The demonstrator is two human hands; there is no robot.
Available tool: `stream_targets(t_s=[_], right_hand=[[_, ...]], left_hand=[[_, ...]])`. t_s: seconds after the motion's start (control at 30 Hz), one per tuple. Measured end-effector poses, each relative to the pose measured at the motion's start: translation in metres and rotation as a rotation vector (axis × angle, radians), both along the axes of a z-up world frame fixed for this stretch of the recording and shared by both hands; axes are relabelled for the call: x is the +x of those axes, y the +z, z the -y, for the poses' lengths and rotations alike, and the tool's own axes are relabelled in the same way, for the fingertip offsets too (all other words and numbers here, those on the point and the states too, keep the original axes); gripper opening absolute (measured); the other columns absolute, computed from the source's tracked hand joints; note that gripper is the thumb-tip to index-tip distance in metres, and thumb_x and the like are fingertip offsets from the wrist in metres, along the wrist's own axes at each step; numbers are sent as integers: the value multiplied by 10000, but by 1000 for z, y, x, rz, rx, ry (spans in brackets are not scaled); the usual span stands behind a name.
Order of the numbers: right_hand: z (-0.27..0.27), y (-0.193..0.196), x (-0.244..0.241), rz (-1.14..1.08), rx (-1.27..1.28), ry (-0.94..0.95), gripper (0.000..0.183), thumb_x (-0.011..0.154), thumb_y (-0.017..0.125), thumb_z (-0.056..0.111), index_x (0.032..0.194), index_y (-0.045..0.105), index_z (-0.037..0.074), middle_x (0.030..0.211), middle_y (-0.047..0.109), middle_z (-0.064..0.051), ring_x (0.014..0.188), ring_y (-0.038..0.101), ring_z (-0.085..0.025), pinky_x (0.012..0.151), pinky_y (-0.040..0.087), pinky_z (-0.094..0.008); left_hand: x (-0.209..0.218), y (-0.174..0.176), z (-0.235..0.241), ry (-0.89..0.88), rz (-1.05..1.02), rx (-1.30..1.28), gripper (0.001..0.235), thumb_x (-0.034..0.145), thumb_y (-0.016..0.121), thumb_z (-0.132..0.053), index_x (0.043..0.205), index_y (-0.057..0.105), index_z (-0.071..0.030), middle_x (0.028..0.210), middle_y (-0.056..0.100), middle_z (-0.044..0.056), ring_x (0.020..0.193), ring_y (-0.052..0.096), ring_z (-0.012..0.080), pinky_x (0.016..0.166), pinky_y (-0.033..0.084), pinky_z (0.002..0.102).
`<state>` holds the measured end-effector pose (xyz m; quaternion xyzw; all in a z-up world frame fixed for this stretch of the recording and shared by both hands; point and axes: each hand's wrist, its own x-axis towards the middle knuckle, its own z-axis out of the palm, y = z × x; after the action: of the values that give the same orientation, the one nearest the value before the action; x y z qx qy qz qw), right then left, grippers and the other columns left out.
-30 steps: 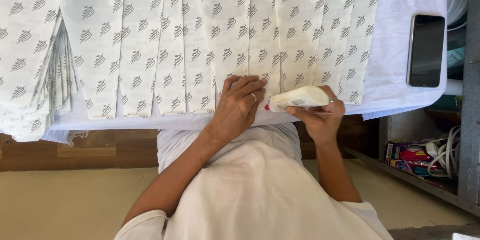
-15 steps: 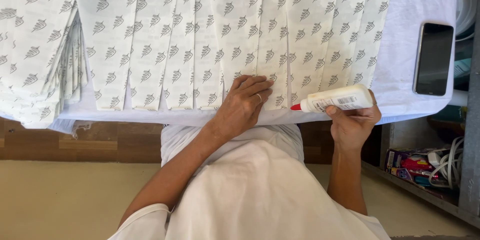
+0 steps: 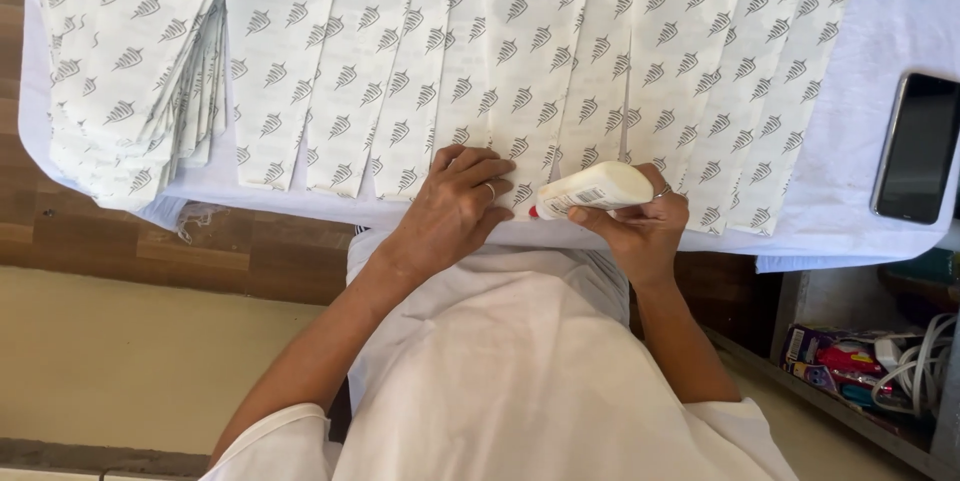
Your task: The person is folding printed paper sheets and applying glue to assemble packaging.
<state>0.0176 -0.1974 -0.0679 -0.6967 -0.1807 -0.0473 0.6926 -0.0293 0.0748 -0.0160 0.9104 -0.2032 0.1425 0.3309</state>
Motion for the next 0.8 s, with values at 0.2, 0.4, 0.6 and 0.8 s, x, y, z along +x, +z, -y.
stream_targets(t_s=[0.2,0.4,0.6,0.8], right_hand=[[-33,-8,-2,-23,38,66,431,654,927,-104,981,646,-111,855,743,-224,936,716,-248,799,600,-406],[-10,4,2,-28,-12,55,445,675,925,-71,1007,632,-113,873,738,-229,937,719,-259,805,594,-418],[11,24,3,16,-20,-15,437,718,891,-98,1055,614,-117,965,732,-257,982,708,-285,852,588,-422],[-11,9,-5,2,6,10,450,676,919,-101,1014,622,-117,911,739,-241,963,728,-298,834,591,-428]], left_hand=[[-4,-1,-4,-24,-57,-26,436,664,932,-190,1007,753,9,1146,729,142,1181,626,303,1070,378,486],[-5,3,-5,-9,-92,-59,422,719,914,-217,1040,753,3,1138,731,146,1185,631,296,1086,366,490],[-2,2,6,94,-92,-93,242,759,883,-98,957,775,-8,1046,753,129,1108,663,276,1074,376,488],[-3,4,10,127,-84,-109,204,775,867,-71,945,774,-9,1033,755,129,1101,670,278,1064,387,495]])
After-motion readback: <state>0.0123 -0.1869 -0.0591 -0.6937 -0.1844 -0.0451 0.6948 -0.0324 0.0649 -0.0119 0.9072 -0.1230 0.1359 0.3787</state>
